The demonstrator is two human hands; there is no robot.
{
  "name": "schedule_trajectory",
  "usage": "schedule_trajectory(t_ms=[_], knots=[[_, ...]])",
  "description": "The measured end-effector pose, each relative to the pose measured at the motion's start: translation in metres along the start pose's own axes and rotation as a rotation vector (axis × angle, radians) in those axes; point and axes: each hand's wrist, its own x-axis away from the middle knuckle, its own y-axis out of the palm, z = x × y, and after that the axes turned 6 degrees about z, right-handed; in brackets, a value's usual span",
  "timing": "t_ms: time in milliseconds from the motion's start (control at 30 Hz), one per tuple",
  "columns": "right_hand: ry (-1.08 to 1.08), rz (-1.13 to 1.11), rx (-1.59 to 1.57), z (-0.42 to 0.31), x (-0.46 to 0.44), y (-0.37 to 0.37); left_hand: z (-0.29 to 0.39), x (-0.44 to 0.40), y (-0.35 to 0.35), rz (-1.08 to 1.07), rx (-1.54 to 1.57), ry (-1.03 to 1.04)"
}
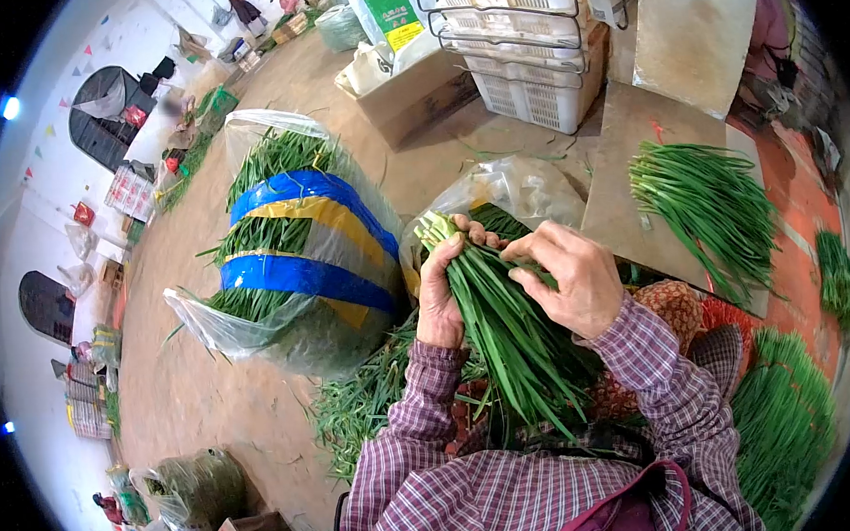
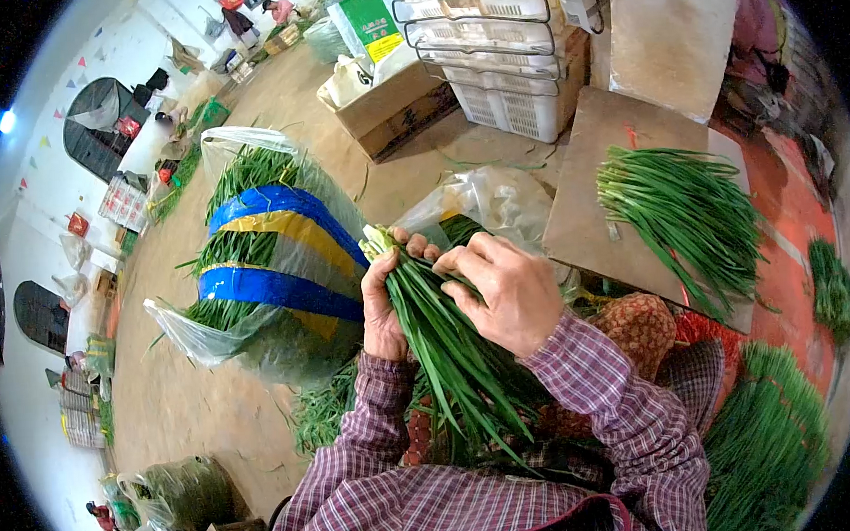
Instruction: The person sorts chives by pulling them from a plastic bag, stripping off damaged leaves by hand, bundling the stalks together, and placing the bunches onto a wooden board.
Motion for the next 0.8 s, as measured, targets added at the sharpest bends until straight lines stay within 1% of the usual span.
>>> schedule_trajectory(t_ms=[67, 133, 300, 367, 400, 467, 500, 533, 633, 667, 733, 800], knots=[[-0.04, -0.108, -0.048, -0.009, -0.002, -0.009, 0.001, -0.002, 0.0, 0.069, -0.051, -0.015], [-0.173, -0.176, 0.015, -0.015, 0.001, -0.009, -0.002, -0.003, -0.003, 0.077, -0.076, -0.002], [-0.222, -0.179, 0.114, -0.009, 0.009, 0.012, -0.008, 0.0, -0.001, 0.164, -0.208, 0.02], [-0.29, -0.007, 0.106, -0.002, 0.008, 0.018, -0.009, 0.003, 0.003, 0.172, -0.251, 0.025], [-0.295, -0.009, 0.106, 0.0, 0.005, 0.018, -0.008, 0.004, 0.002, 0.163, -0.22, -0.004], [-0.217, 0.118, -0.002, 0.0, -0.007, 0.012, -0.01, 0.007, -0.004, 0.165, -0.207, -0.047], [-0.16, 0.129, -0.045, 0.002, -0.012, 0.01, -0.013, 0.01, -0.006, 0.133, -0.206, -0.068], [-0.159, 0.169, -0.055, 0.005, -0.016, 0.01, -0.015, 0.012, -0.004, 0.147, -0.209, -0.081], [-0.163, 0.152, -0.047, 0.01, -0.029, 0.004, -0.019, 0.016, 0.006, 0.047, -0.326, -0.094], [-0.203, 0.162, -0.007, 0.012, -0.033, 0.001, -0.021, 0.015, 0.008, 0.044, -0.32, -0.096], [-0.242, 0.17, 0.036, 0.015, -0.043, -0.006, -0.023, 0.013, 0.009, 0.078, -0.576, -0.122], [-0.255, 0.269, 0.166, 0.019, -0.055, -0.02, -0.028, 0.007, 0.001, 0.038, -0.611, -0.113]])
